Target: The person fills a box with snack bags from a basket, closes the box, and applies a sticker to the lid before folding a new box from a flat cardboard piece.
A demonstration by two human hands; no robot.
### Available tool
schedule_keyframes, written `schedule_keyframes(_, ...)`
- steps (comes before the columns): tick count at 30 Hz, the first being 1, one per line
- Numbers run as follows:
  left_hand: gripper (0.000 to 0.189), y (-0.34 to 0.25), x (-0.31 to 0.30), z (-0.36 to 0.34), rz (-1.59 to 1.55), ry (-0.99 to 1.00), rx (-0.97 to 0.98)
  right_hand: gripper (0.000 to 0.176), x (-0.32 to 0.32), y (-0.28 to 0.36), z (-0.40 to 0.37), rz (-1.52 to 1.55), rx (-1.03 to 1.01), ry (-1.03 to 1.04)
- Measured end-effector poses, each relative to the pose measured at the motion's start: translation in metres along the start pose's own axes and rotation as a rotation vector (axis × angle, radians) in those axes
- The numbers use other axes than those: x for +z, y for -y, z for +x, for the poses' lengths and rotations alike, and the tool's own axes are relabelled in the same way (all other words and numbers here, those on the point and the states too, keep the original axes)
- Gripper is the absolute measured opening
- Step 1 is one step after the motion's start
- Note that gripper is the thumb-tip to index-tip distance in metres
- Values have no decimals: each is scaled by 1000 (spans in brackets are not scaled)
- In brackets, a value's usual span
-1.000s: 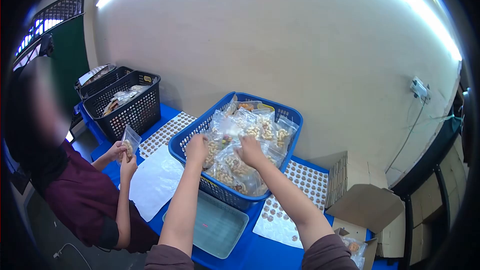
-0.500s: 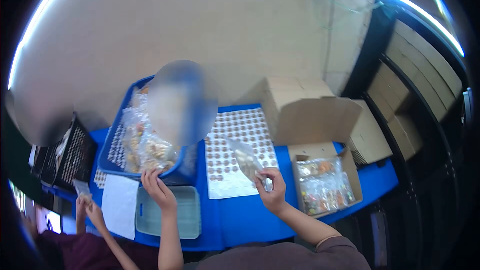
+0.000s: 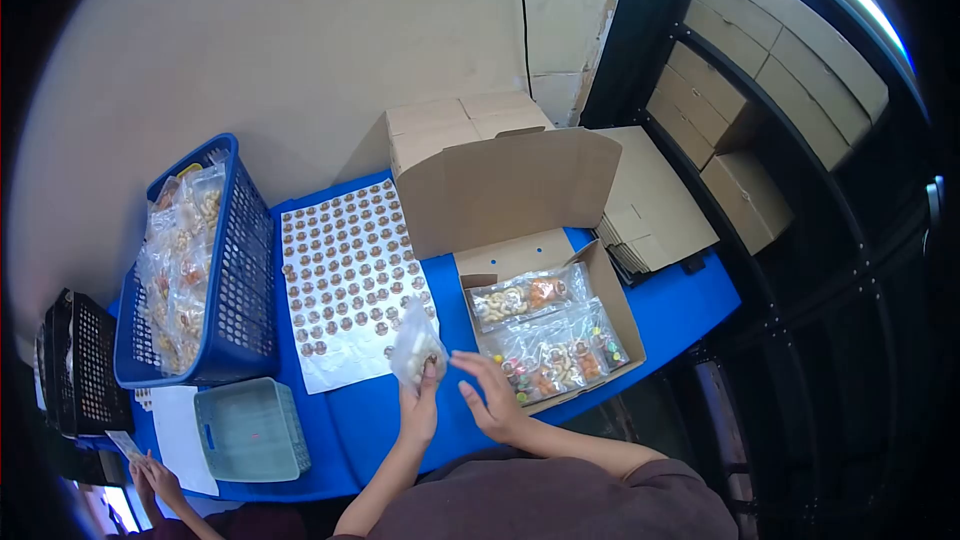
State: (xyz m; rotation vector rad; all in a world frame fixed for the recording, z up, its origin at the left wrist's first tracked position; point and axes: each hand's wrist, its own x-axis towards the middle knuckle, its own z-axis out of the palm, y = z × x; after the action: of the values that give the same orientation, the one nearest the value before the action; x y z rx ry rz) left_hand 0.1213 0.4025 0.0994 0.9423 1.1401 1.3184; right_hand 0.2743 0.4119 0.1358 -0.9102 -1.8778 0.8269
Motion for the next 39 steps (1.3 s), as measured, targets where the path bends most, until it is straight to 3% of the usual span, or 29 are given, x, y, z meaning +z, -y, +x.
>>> schedule_keyframes(1, 43, 3, 3, 3, 110, -41, 77, 43, -4, -2, 0, 40, 92, -119)
schedule_keyframes(3, 40, -7, 12, -2, 206, 43, 53, 44, -12, -6, 1, 119, 187, -187)
schedule_keyframes(6, 41, -18, 34, -16, 117, 163, -31, 43, -25, -24, 1, 735, 575, 88)
schedule_keyframes(13, 38, -24, 39, -21, -38, 212, 65, 34, -24, -14, -5, 743, 569, 5)
schedule_keyframes(15, 36, -16, 30, -21, -9, 181, 38, 35, -32, 0, -1, 693, 711, 87)
schedule_keyframes(19, 31, 1, 9, -20, 81, 185, 20, 35, -24, -20, -13, 766, 617, 172)
schedule_keyframes(21, 29, -17, 14, -19, 94, 190, 3, 35, -29, -18, -9, 885, 549, 216)
schedule_keyframes(23, 27, -25, 17, -17, 103, 204, -17, 37, -45, -14, -5, 786, 599, 298)
schedule_keyframes(27, 32, -28, 37, -16, 107, 227, 64, 36, -52, -8, -5, 784, 447, 169)
schedule_keyframes(31, 30, -27, 47, -22, 126, 181, 22, 35, -54, -14, -13, 827, 596, 172)
schedule_keyframes(33, 32, -29, 47, -27, -28, 106, -118, 35, -53, -10, -13, 865, 659, 179)
schedule_keyframes(34, 32, -25, 45, -29, -26, 103, -117, 31, -54, -5, -14, 826, 613, 77)
schedule_keyframes(36, 34, -15, 37, -31, 358, 257, 51, 27, -56, -9, -13, 790, 569, -18)
schedule_keyframes(38, 36, -34, 51, -42, 373, 280, 28, 16, -65, -30, -6, 588, 317, -129)
schedule_keyframes(39, 38, -41, 58, -46, 387, 309, 9, 16, -69, -28, -1, 593, 316, -115)
